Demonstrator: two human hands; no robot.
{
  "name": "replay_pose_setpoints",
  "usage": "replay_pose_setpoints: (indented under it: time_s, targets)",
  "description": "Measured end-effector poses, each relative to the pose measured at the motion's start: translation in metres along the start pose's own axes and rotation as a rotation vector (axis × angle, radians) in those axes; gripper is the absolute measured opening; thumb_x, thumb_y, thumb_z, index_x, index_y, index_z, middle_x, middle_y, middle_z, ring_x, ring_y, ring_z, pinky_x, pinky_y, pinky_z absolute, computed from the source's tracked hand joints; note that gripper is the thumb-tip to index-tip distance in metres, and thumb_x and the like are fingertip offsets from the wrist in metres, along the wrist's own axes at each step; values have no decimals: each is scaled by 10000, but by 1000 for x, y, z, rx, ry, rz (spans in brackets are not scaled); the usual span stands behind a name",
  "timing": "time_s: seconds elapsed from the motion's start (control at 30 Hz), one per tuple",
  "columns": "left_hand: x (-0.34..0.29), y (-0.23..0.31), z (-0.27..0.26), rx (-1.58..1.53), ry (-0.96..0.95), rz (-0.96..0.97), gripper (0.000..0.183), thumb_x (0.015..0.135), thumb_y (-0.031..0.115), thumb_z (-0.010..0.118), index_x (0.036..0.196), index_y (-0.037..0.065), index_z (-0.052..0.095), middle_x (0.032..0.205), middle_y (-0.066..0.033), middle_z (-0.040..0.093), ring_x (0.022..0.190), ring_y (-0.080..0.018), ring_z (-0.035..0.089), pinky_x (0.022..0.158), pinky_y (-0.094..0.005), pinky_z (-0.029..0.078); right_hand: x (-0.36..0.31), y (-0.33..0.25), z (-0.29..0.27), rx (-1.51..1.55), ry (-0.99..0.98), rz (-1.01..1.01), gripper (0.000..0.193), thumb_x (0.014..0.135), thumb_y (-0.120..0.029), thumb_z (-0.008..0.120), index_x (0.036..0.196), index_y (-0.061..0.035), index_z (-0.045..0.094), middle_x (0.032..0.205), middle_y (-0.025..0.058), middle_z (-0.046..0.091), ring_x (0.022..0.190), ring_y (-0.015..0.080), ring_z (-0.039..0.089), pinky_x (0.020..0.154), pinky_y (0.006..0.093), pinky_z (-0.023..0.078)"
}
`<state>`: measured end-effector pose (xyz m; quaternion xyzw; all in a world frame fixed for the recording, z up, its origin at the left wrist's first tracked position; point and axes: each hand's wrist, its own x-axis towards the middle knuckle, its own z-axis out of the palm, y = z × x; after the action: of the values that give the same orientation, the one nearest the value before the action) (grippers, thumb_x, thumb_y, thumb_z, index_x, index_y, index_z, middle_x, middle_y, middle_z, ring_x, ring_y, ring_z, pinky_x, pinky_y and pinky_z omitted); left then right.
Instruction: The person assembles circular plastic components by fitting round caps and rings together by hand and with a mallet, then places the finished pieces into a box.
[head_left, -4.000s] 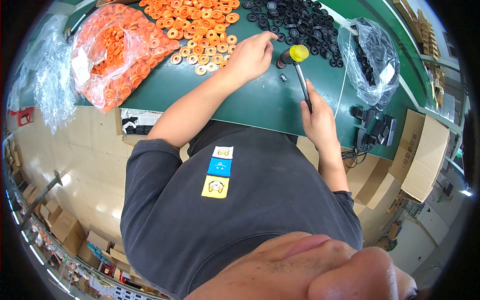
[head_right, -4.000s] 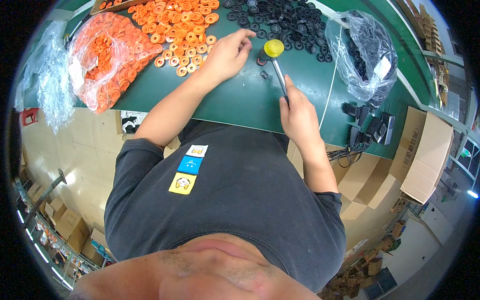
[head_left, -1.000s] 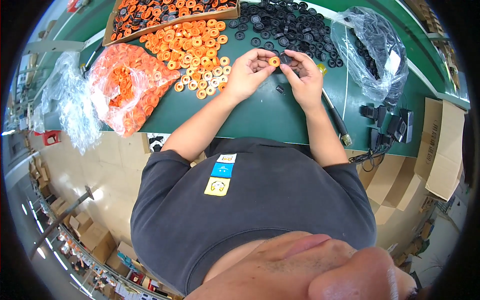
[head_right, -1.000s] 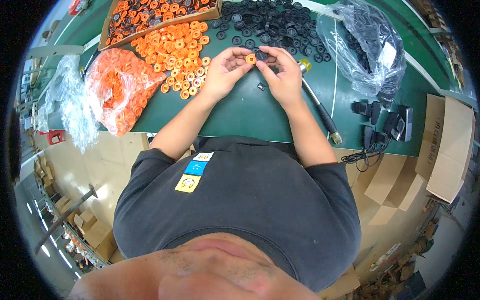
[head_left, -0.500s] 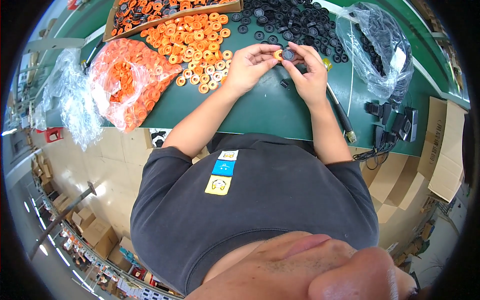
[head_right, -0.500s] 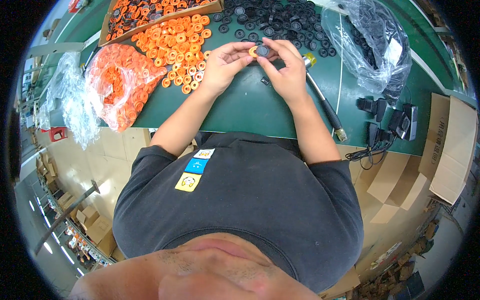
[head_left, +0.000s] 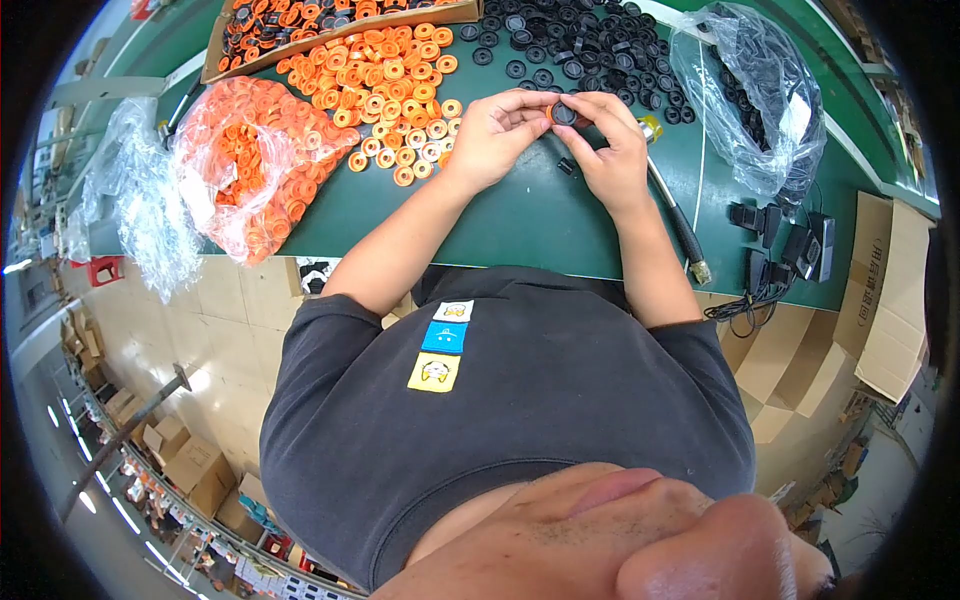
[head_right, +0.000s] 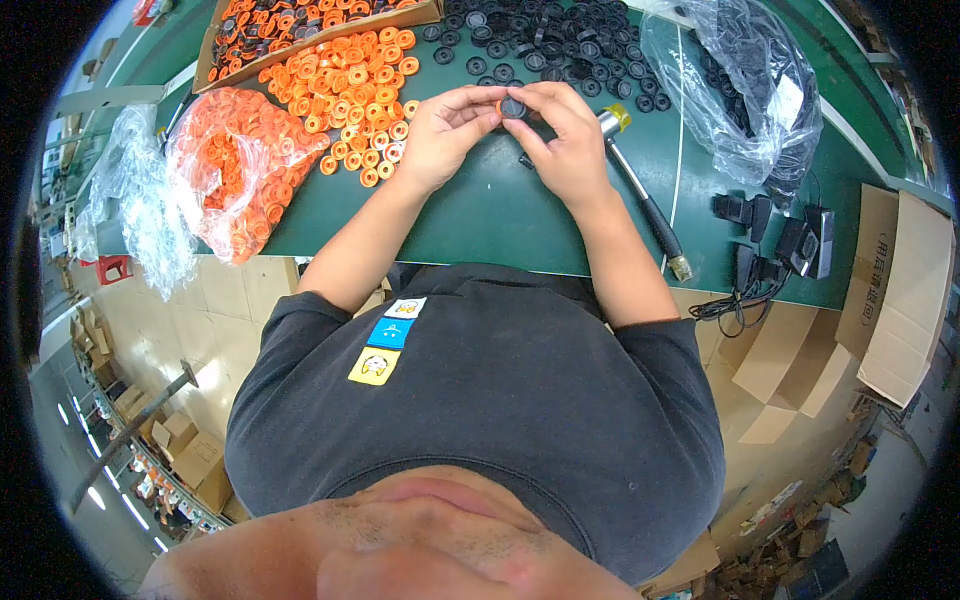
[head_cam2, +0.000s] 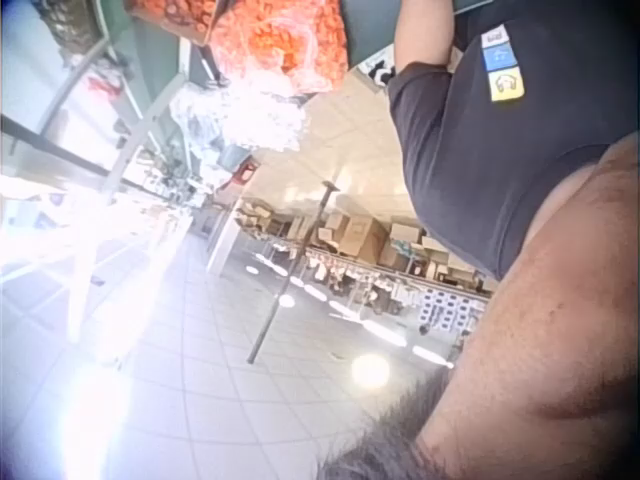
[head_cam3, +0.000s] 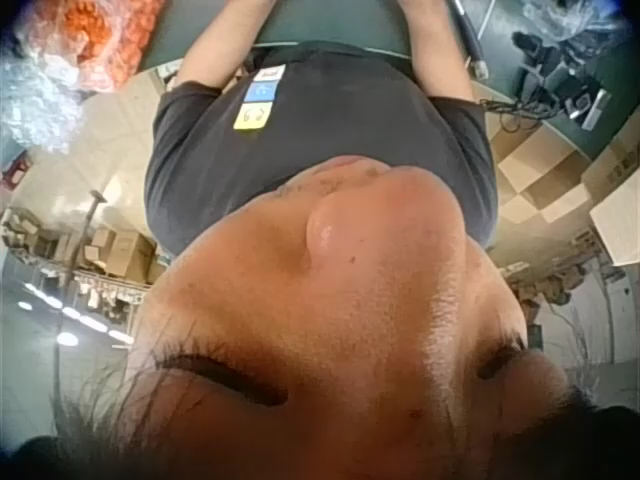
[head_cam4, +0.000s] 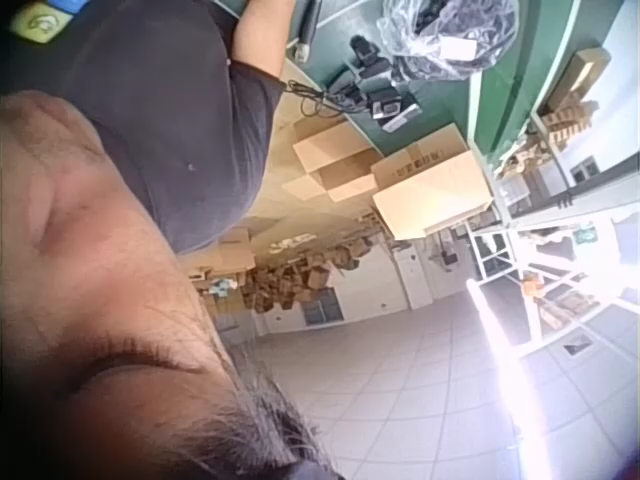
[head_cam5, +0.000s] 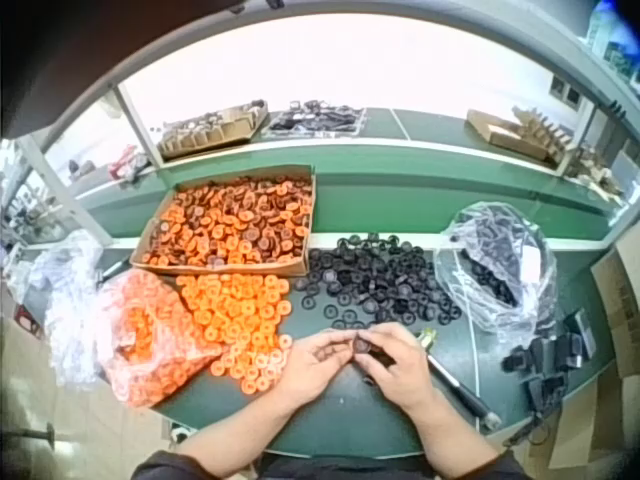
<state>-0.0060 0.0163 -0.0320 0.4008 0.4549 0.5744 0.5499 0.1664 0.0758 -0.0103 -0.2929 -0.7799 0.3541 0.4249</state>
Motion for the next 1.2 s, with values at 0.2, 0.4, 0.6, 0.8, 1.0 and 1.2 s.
replay_pose_setpoints:
  time_s: [0.2, 0.4, 0.6, 0.8, 1.0, 1.2]
  targets:
    - [0, -1, 2, -13, 11, 38, 292, 931, -23, 643, 1223, -46, 647, 1101, -84, 682, 978, -124, 658, 893, -257, 543, 1, 4, 0, -68, 8, -83, 318, 761, -29, 804, 1064, -1, 711, 1043, 138, 678, 947, 277, 671, 827, 342, 544]
    - [2, -5, -1, -78, -15, 33, 295, 933, -40, 628, 1227, -54, 644, 1091, -84, 676, 994, -135, 658, 899, -259, 544, 1, 1, -1, -88, 1, -100, 321, 749, -21, 803, 1055, 2, 710, 1031, 141, 679, 945, 290, 670, 830, 349, 545]
    - [2, -5, 0, -78, -19, 25, 301, 935, -54, 612, 1235, -53, 638, 1111, -95, 680, 1003, -145, 661, 917, -269, 544, -2, 3, 1, -90, 12, -69, 349, 742, -12, 808, 1078, -3, 713, 1040, 135, 679, 953, 270, 670, 835, 338, 547]
    - [2, -6, -2, -75, -32, 30, 316, 933, -60, 611, 1249, -54, 628, 1123, -109, 684, 1025, -149, 662, 928, -276, 541, -4, 0, 3, -119, 13, -44, 366, 744, -7, 812, 1097, -7, 716, 1042, 133, 680, 961, 253, 672, 843, 327, 548]
    - [2, -6, -3, -87, -31, 7, 319, 933, -62, 605, 1250, -46, 631, 1117, -96, 682, 1016, -142, 658, 924, -273, 541, -2, -2, 3, -116, 22, -47, 351, 719, -6, 806, 1054, 6, 704, 1016, 138, 664, 936, 294, 661, 810, 356, 544]
    - [2, -4, -6, -60, -35, -8, 325, 933, -44, 615, 1257, -40, 630, 1124, -89, 678, 1001, -129, 653, 911, -264, 540, -2, -4, 3, -111, 9, -38, 353, 709, -4, 809, 1043, 14, 696, 993, 140, 651, 912, 298, 654, 790, 356, 540]
